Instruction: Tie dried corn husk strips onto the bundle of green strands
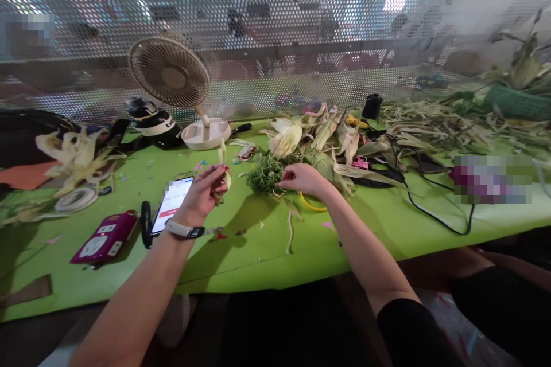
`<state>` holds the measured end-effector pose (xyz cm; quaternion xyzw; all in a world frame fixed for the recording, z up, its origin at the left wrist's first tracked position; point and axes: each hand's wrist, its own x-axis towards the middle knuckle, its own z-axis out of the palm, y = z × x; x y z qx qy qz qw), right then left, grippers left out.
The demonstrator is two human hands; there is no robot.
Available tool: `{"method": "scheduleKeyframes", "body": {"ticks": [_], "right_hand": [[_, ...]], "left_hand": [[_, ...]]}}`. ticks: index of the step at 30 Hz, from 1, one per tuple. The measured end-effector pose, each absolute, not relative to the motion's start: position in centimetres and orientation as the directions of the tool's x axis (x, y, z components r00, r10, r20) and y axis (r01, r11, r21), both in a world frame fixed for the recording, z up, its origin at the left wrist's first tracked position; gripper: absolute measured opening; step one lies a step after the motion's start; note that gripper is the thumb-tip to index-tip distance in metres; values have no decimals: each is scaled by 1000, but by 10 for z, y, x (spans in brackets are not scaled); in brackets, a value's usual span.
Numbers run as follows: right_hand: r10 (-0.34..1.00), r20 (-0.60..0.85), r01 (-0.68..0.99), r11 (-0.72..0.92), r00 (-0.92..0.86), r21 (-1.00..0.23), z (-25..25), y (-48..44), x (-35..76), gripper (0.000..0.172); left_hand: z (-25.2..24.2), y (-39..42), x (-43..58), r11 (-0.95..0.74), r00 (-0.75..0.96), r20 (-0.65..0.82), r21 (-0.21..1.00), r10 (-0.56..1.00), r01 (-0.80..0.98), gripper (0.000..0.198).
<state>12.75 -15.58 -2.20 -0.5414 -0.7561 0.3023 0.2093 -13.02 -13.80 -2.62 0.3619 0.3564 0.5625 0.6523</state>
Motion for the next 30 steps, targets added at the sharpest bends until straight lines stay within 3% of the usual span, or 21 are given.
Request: {"method": "scheduleKeyframes", "body": {"ticks": [3, 6, 9, 11, 14, 17, 25, 30], "right_hand": [[944, -34, 800, 260, -330, -540, -33, -155, 114, 29], [940, -63, 820, 258, -335, -510, -36, -155, 111, 20], [941, -24, 694, 231, -337, -682, -30, -155, 117, 19], [968, 36, 530, 167, -249, -831, -22, -154, 124, 23], [992, 88, 342, 112, -87, -933, -10, -150, 133, 27], [994, 95, 210, 104, -52, -972, 4, -150, 135, 26], [979, -52, 1, -53, -195, -999, 34, -165, 120, 18], [930, -27, 76, 2, -366, -997, 18, -199, 108, 19]], "left_hand": [[-33, -132, -135, 76, 68, -46, 822, 997, -564, 23], [-38, -129, -140, 67, 60, -40, 811, 997, -581, 21], [-43, -129, -140, 76, 51, -57, 811, 997, -580, 21], [-45, -130, -138, 91, 44, -80, 810, 996, -580, 20], [-44, -133, -134, 130, 64, -113, 807, 991, -576, 19], [-40, -141, -131, 177, 133, -123, 804, 983, -568, 19], [-30, -157, -118, 242, 301, -69, 772, 951, -587, 15], [-37, -173, -105, 396, 504, -119, 777, 856, -489, 12]]}}
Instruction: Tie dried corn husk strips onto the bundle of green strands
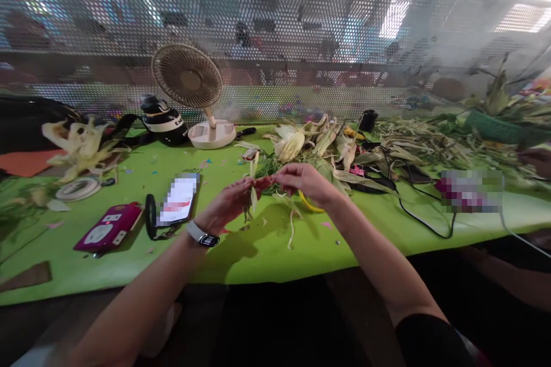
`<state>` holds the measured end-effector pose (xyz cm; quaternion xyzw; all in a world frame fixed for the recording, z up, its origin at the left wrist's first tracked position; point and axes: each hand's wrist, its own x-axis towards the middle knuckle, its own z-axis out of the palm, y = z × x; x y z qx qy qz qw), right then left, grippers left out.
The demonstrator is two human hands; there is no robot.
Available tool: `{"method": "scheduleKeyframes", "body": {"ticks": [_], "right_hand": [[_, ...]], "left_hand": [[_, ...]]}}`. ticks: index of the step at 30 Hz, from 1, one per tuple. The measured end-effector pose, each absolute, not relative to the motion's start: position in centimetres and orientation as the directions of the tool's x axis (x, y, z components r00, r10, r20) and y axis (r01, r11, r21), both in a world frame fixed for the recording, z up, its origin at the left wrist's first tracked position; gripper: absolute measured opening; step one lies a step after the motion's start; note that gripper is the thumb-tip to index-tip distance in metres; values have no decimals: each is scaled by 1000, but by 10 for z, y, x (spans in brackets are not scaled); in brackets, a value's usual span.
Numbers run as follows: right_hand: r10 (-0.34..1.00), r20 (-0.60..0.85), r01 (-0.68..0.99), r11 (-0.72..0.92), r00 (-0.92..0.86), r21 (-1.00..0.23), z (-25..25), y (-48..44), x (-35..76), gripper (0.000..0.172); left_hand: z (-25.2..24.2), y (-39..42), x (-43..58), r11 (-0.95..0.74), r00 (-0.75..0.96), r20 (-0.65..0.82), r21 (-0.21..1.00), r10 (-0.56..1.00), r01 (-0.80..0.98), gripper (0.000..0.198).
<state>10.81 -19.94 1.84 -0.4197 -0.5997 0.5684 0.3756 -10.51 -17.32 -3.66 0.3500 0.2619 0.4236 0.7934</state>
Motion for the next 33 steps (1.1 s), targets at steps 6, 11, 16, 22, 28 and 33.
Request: {"method": "scheduleKeyframes", "body": {"ticks": [6, 11, 16, 22, 28, 33], "right_hand": [[886, -18, 331, 154, -463, -931, -23, -249, 81, 18], [902, 15, 544, 274, -432, -793, -30, -248, 98, 23], [1000, 13, 987, 24, -22, -161, -29, -214, 144, 34], [966, -251, 997, 53, -66, -58, -29, -179, 156, 34], [904, -409, 989, 84, -127, -121, -6, -170, 170, 25], [942, -326, 977, 6, -77, -215, -4, -172, 198, 40]], "left_hand": [[-45, -197, -97, 527, 603, -242, 771, 761, -356, 20], [-34, -203, -111, 492, 550, -274, 818, 789, -297, 18], [-25, -197, -140, 485, 443, -327, 818, 835, -309, 13], [-22, -186, -162, 451, 402, -300, 816, 865, -361, 8], [-15, -180, -165, 424, 378, -274, 811, 884, -403, 3], [-8, -177, -160, 417, 352, -280, 810, 893, -413, 6]]}}
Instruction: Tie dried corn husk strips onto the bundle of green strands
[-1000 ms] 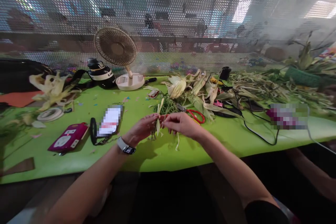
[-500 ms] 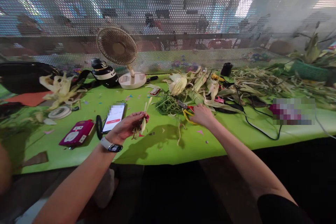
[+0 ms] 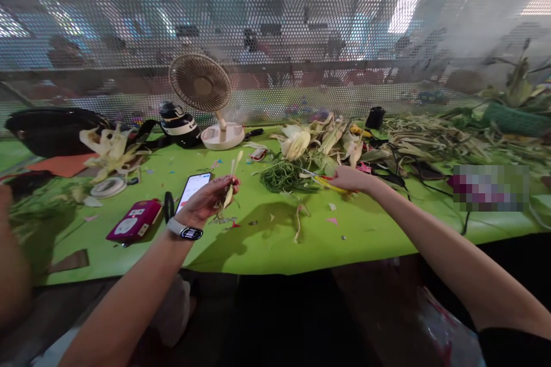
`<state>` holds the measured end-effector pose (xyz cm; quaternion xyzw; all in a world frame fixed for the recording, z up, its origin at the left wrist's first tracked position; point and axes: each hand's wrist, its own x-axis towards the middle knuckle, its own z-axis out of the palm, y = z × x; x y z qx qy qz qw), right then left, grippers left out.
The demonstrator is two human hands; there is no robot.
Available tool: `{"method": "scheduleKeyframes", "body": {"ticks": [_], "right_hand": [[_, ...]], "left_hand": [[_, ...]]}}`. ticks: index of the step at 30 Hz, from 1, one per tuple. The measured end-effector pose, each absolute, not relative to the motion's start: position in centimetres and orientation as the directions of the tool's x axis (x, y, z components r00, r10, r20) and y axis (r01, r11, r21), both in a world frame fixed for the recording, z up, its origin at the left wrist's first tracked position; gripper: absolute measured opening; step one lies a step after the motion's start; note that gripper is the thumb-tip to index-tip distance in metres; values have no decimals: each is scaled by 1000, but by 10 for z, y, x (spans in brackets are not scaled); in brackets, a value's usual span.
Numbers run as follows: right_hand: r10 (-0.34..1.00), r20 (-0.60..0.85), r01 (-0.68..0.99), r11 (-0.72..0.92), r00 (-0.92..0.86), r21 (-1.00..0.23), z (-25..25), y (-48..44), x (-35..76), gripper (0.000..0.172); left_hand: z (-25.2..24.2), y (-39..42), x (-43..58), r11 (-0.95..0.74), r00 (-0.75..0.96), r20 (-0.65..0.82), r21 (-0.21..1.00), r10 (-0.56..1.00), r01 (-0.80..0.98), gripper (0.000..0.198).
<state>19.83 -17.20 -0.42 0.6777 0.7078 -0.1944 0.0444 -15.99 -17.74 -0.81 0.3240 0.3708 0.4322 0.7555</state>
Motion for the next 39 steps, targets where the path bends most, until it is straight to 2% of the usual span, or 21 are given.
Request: {"method": "scheduleKeyframes", "body": {"ticks": [2, 3, 4, 5, 7, 8, 11, 13, 19, 22, 25, 27, 29, 30, 32, 34, 35, 36, 37, 38, 39], "right_hand": [[947, -313, 965, -14, -71, -261, -2, -181, 209, 45], [936, -340, 948, -19, -96, -318, 1, -189, 214, 47], [913, -382, 905, -38, -141, -424, 5, -198, 217, 47], [868, -455, 821, -106, -199, -561, 9, -208, 218, 47], [807, -515, 619, -254, -288, -743, 16, -228, 214, 57], [766, -524, 532, -288, -371, -797, 18, -236, 208, 60], [671, -434, 333, -284, -601, -899, 18, -249, 176, 62], [618, -413, 296, -289, -669, -911, 13, -247, 152, 62], [636, -318, 211, -240, -703, -947, -4, -227, 102, 59], [691, -319, 280, -174, -648, -944, -8, -222, 92, 60], [797, -306, 437, -60, -521, -898, -15, -216, 97, 59], [887, -249, 631, 59, -388, -774, -22, -211, 111, 54], [955, -156, 862, 148, -251, -485, -29, -207, 130, 48], [977, -127, 939, 125, -173, -321, -32, -206, 140, 47], [990, -115, 993, 72, -82, -89, -36, -208, 157, 45], [994, -78, 998, 70, -70, -2, -35, -213, 166, 40], [996, -28, 997, 79, -80, -22, -33, -215, 165, 35], [995, 30, 991, 93, -91, -92, -30, -217, 162, 31], [992, 86, 971, 107, -90, -214, -26, -219, 155, 28], [990, 109, 913, 126, -91, -387, -22, -219, 145, 26], [990, 63, 785, 141, -129, -604, -18, -218, 133, 25]], "left_hand": [[-7, -176, -158, 417, 353, -282, 815, 892, -402, 6], [-7, -176, -158, 416, 353, -281, 817, 892, -400, 6], [-7, -175, -158, 414, 353, -280, 819, 893, -398, 5], [-8, -175, -158, 412, 351, -279, 820, 894, -397, 4], [-8, -174, -157, 410, 347, -280, 823, 895, -394, 4], [-7, -175, -157, 410, 346, -280, 824, 895, -392, 3], [-7, -176, -156, 403, 347, -273, 827, 897, -391, 3], [-8, -177, -156, 399, 352, -265, 828, 898, -395, 2], [-19, -181, -159, 386, 372, -241, 838, 896, -386, 2], [-23, -182, -159, 376, 361, -237, 843, 902, -386, 3], [-24, -182, -157, 369, 345, -239, 845, 908, -387, 5], [-26, -181, -155, 371, 344, -242, 846, 907, -383, 7], [-27, -179, -152, 384, 366, -247, 846, 897, -371, 8], [-28, -178, -149, 391, 382, -247, 845, 890, -365, 8], [-28, -176, -143, 395, 407, -237, 843, 882, -365, 7], [-26, -173, -136, 381, 411, -211, 838, 887, -391, 8], [-25, -172, -132, 372, 413, -193, 831, 890, -413, 8], [-24, -171, -128, 365, 418, -174, 822, 892, -437, 9], [-23, -170, -123, 361, 426, -155, 811, 891, -460, 10], [-23, -169, -119, 362, 435, -141, 800, 889, -479, 10], [-24, -168, -115, 364, 443, -132, 790, 887, -493, 9]]}}
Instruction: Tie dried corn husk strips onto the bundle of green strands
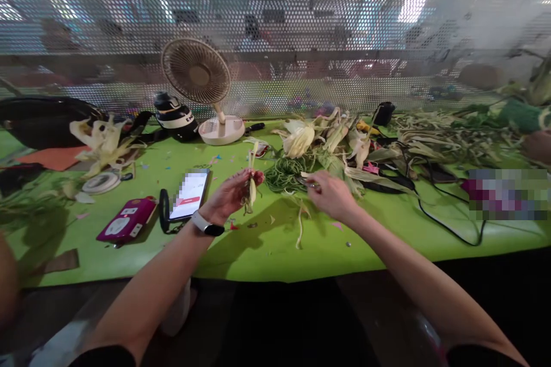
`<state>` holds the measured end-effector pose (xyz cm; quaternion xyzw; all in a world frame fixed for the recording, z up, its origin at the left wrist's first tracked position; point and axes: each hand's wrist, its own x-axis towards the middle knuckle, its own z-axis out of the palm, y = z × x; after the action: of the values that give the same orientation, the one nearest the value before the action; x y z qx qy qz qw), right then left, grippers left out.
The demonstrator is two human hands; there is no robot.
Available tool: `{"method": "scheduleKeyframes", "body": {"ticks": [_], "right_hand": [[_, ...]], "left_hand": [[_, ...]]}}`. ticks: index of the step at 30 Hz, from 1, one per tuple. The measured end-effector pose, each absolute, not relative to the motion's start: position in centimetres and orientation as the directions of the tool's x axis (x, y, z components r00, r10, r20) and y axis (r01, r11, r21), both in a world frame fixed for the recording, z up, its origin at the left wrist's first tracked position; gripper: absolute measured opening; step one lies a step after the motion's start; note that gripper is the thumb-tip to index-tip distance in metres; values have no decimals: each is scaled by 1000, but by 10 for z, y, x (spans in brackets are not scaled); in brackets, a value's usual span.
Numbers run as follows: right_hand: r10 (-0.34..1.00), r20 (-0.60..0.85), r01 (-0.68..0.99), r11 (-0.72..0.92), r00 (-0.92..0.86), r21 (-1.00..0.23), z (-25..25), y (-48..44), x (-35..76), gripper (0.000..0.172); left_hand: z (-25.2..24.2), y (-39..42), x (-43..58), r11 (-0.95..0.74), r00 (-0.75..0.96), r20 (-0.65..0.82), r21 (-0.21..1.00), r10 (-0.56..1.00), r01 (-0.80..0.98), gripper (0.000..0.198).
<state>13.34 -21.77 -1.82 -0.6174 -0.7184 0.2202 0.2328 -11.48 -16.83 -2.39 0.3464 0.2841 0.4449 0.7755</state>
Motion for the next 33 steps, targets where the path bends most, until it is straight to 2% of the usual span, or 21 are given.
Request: {"method": "scheduleKeyframes", "body": {"ticks": [1, 2, 4, 6, 9, 12, 16, 18, 20, 23, 25, 27, 29, 33], "right_hand": [[975, -38, 588, 102, -220, -802, -15, -215, 121, 29], [936, -109, 376, 27, -335, -926, -12, -211, 108, 36], [832, -198, 95, -174, -519, -980, -10, -200, 86, 43], [752, -241, 3, -304, -614, -953, -13, -187, 72, 43], [700, -308, 19, -388, -645, -922, -21, -173, 67, 32], [753, -242, -2, -308, -611, -952, -28, -167, 74, 24], [889, -105, 77, -79, -446, -994, -31, -164, 84, 32], [935, -8, 203, 68, -354, -977, -30, -166, 87, 34], [942, 135, 351, 244, -306, -904, -24, -172, 90, 32], [875, 311, 452, 463, -372, -762, -9, -187, 91, 26], [804, 345, 403, 555, -484, -728, 1, -197, 92, 23], [740, 280, 287, 537, -612, -793, 8, -204, 91, 20], [740, 158, 248, 407, -653, -879, 7, -204, 88, 20], [868, -34, 372, 177, -496, -911, -18, -190, 79, 31]], "left_hand": [[-25, -167, -111, 365, 447, -126, 783, 886, -503, 8], [-27, -166, -108, 365, 449, -122, 779, 885, -509, 7], [-30, -164, -104, 364, 457, -112, 778, 882, -512, 6], [-33, -161, -104, 361, 453, -110, 777, 885, -516, 9], [-34, -158, -109, 350, 414, -129, 782, 901, -516, 10], [-36, -156, -114, 346, 373, -164, 795, 913, -498, 10], [-42, -153, -114, 362, 320, -225, 802, 920, -474, 12], [-45, -153, -112, 375, 316, -250, 816, 915, -440, 15], [-47, -154, -111, 386, 319, -273, 841, 908, -379, 18], [-48, -157, -109, 380, 314, -289, 879, 905, -287, 23], [-48, -159, -107, 347, 298, -272, 908, 915, -236, 24], [-49, -162, -104, 285, 276, -229, 940, 933, -185, 22], [-50, -166, -101, 207, 260, -166, 969, 951, -137, 22], [-51, -173, -97, 74, 243, -52, 994, 969, -84, 22]]}}
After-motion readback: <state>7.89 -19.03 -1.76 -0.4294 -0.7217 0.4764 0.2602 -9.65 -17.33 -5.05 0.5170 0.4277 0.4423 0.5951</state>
